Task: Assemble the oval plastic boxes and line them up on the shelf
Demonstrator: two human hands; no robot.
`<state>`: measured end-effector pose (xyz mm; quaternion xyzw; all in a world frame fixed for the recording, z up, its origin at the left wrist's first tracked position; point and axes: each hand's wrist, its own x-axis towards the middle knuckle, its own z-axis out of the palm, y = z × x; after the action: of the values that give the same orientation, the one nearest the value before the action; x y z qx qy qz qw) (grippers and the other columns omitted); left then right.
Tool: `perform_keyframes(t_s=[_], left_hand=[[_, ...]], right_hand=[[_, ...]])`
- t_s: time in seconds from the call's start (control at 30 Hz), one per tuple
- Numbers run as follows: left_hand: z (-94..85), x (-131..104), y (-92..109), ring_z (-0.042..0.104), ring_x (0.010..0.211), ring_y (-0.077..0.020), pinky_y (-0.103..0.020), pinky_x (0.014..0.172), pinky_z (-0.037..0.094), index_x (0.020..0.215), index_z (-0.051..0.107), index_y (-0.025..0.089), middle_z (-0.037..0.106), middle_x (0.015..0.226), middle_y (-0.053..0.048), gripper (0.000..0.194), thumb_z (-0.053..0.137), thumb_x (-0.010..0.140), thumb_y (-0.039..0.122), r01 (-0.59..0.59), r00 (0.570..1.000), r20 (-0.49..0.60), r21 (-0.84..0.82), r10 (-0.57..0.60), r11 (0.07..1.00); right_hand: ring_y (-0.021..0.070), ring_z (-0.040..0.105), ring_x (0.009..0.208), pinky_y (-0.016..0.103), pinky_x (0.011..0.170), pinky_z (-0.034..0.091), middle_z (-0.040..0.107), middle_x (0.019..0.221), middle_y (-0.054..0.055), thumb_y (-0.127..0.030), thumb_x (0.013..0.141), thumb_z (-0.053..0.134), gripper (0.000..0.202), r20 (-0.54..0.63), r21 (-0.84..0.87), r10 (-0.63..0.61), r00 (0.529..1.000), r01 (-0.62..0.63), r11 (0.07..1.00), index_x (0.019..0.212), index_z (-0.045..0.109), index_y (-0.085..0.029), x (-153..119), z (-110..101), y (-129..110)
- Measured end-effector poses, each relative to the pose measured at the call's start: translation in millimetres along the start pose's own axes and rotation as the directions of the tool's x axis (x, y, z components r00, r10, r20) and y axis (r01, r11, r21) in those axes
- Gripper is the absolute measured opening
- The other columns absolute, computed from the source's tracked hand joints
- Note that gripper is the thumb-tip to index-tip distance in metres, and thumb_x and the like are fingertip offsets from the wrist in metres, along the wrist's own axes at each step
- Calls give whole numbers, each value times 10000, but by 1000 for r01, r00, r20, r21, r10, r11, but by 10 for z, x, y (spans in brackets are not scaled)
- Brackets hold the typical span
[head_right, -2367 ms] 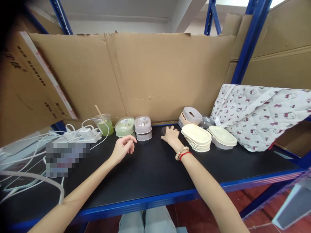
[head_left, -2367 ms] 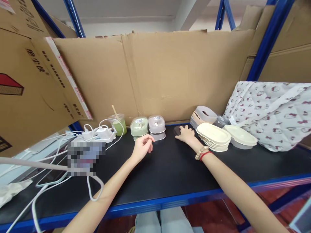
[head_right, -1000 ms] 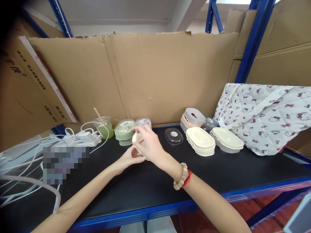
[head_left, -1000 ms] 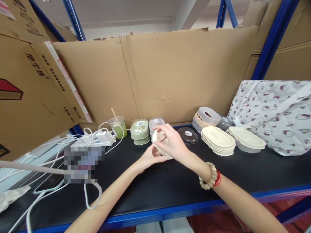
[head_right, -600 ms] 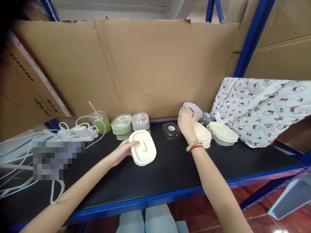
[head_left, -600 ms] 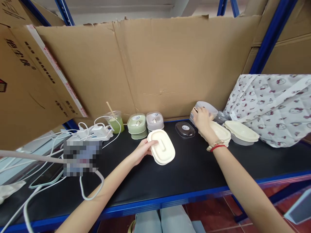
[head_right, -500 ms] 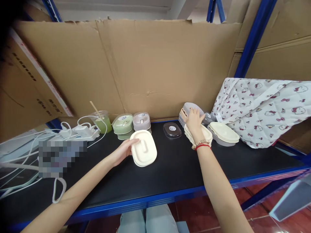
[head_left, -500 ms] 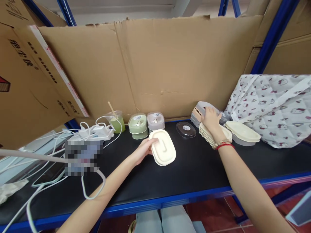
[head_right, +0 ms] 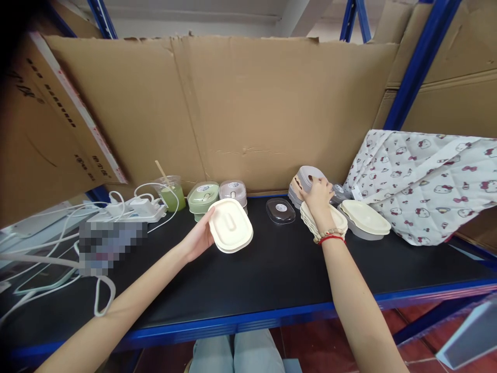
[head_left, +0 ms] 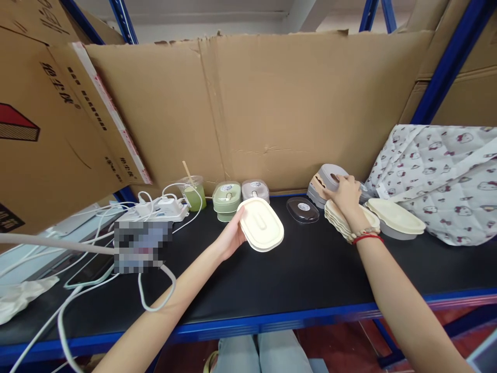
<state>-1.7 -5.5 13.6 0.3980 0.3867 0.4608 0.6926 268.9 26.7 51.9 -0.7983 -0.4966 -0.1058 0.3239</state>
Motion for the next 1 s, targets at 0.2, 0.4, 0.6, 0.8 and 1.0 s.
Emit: perform_keyframes(t_s=[0.2,0.4,0.6,0.8,1.0], left_hand=[[-33,19,-29,634,941,-178,-261,768,506,1152,563,179,648,1097,-85,399,341,921,419,-12,1000,27,26,12,1000],[-2,-11,-7,625,976,-198,-287,790,513,1208,529,141,623,1147,-109,419,343,931,395,-15,999,50,-54,18,998],[32,-33,70,621,991,-203,-288,818,508,1197,528,106,622,1147,-126,368,407,921,316,-168,985,-65,-140,160,976],[-32,-4,107,630,962,-183,-278,822,510,1138,559,114,655,1076,-106,336,399,926,319,-286,958,-70,-205,277,936],[-97,16,74,635,917,-209,-293,753,528,1075,586,127,670,1022,-85,430,672,712,339,-358,931,3,-188,365,915]], right_hand=[[287,476,1121,362,922,357,473,1269,188,-291,845,501,453,33,107,16,999,-20,994,1243,541,-79,22,66,64],[308,481,1046,407,862,382,582,1116,148,-256,797,556,320,-141,246,27,990,8,969,1065,663,-114,51,38,35],[261,546,959,439,882,414,635,986,85,-330,669,715,238,-457,486,-204,865,436,758,858,712,-186,-170,53,-406],[193,594,936,369,867,460,644,1008,58,-385,721,691,246,-444,586,-674,590,761,279,903,708,-220,-684,207,-797],[203,583,956,385,865,462,633,1006,56,-394,678,728,256,-334,630,-749,573,726,275,881,711,-239,-817,335,-798]])
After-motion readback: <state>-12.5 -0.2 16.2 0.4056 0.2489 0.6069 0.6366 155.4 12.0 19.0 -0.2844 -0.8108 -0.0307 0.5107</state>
